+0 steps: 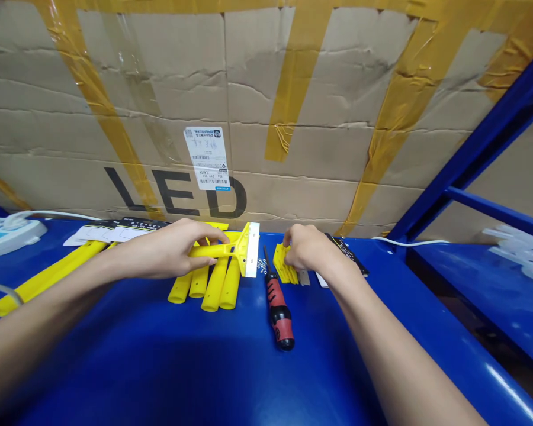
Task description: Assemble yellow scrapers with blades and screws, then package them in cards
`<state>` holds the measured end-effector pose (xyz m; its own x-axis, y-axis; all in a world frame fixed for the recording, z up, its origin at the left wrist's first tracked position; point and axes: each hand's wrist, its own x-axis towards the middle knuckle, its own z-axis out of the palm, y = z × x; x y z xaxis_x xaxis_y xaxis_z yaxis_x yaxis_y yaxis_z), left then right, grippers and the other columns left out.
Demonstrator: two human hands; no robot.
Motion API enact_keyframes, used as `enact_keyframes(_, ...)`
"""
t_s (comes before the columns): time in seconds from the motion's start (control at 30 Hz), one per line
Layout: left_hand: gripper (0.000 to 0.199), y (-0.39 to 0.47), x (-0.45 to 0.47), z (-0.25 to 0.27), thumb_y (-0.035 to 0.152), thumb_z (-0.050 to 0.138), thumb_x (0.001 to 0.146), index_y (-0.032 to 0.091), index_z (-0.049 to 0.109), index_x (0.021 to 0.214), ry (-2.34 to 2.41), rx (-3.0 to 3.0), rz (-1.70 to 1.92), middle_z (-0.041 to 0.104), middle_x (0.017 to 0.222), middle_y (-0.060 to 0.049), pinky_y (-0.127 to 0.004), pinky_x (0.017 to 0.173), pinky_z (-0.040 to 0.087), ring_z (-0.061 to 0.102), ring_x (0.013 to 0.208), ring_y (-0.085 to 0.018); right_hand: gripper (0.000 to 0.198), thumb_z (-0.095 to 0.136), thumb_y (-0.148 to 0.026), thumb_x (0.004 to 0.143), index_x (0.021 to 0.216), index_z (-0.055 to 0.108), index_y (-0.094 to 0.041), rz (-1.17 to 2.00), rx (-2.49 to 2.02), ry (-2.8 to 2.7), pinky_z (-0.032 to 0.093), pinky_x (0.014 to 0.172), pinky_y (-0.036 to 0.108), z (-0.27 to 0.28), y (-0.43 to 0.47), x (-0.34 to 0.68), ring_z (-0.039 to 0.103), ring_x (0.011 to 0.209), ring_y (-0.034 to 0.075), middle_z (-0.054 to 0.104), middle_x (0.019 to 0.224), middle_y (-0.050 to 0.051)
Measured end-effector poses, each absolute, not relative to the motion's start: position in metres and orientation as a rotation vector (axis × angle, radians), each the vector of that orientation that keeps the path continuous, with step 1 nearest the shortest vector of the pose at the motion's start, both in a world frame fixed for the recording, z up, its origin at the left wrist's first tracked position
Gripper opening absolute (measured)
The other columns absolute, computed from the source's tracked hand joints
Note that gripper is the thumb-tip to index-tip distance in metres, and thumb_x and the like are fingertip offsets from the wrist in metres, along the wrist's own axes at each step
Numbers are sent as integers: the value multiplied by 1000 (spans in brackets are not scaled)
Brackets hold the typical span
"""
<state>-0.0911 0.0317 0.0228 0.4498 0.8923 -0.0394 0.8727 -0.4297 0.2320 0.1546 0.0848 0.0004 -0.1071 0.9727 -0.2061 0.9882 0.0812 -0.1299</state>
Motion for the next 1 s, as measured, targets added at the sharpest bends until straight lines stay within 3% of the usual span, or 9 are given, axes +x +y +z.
enact_keyframes(0.2,44,31,-91,22,29,64,86,21,67,130,1517,2492,132,71,123,-11,-39,89,49,64,111,-30,52,73,-12,64,116,74,-18,-296,2003,2326,53,68,32,1,84,157,72,92,28,75,100,13)
enact_keyframes(0.4,44,32,-91,20,29,64,86,20,67,129,1510,2501,144,72,122,-11,-39,88,49,64,110,-29,29,69,-6,65,89,79,-19,-276,1998,2300,52,64,33,6,83,160,73,78,27,74,75,11)
enact_keyframes(0.5,44,32,-91,20,28,64,87,21,66,130,1508,2498,131,71,123,-10,-40,90,49,64,112,-30,22,69,-12,69,89,77,-18,-291,2005,2312,52,63,33,5,83,159,73,77,26,74,78,11)
enact_keyframes(0.83,45,32,-89,22,27,63,86,20,65,131,1505,2486,107,70,125,-10,-39,94,48,63,115,-29,36,76,-15,64,100,76,-18,-139,2066,2334,53,67,35,0,86,159,72,91,31,75,99,15)
enact_keyframes(1.0,43,33,-92,20,27,64,85,21,66,127,1478,2504,109,72,119,-9,-37,87,49,64,107,-28,44,79,-24,67,110,73,-19,-260,2231,2433,53,71,37,25,76,160,72,85,29,76,87,11)
